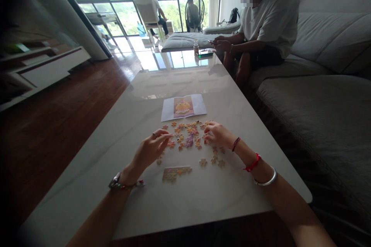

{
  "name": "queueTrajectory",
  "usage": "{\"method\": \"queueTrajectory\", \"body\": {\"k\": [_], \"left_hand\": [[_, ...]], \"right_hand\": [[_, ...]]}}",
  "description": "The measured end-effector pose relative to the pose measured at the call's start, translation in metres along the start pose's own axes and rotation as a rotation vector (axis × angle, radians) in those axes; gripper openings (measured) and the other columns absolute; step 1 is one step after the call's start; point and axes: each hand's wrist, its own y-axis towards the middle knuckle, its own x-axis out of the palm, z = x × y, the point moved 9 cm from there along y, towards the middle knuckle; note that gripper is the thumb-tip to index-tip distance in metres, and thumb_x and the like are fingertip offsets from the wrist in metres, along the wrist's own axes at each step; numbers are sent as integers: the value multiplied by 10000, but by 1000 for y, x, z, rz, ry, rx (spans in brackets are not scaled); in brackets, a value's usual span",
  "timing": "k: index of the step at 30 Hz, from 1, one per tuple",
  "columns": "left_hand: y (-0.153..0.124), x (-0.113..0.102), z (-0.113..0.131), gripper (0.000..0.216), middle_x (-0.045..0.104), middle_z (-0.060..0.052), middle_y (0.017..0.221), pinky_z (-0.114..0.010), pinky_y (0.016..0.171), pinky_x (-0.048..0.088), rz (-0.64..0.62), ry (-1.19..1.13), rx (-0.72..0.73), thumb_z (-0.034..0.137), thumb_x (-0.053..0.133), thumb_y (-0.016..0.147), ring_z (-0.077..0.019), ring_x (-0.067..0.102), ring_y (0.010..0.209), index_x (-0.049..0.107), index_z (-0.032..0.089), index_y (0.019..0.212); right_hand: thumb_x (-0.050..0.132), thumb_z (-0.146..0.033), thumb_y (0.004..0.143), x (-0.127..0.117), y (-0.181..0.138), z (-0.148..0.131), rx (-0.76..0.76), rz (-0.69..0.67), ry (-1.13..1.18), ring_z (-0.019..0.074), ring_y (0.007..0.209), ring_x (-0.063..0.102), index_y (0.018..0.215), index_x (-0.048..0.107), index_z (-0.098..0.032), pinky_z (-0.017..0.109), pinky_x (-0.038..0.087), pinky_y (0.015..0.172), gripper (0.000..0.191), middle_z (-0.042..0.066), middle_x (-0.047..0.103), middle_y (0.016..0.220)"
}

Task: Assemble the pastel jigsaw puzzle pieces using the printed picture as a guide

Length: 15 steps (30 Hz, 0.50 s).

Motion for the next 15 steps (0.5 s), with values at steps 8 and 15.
{"method": "queueTrajectory", "body": {"k": [8,15], "left_hand": [[-2,4,-3,194,583,-38,917,-192,620,482,-31,-21,13,200,414,818,-100,585,743,580,201,919],[-2,8,-7,201,581,-41,934,-195,609,477,-67,-15,4,200,410,820,-94,580,720,581,201,924]], "right_hand": [[502,-236,795,19,34,-33,-114,0,-165,175,854,489,863,626,-197,295,369,764,147,68,562,914],[524,-239,785,28,36,-27,-72,-69,-192,169,831,497,779,605,-163,261,335,708,112,69,574,858]]}}
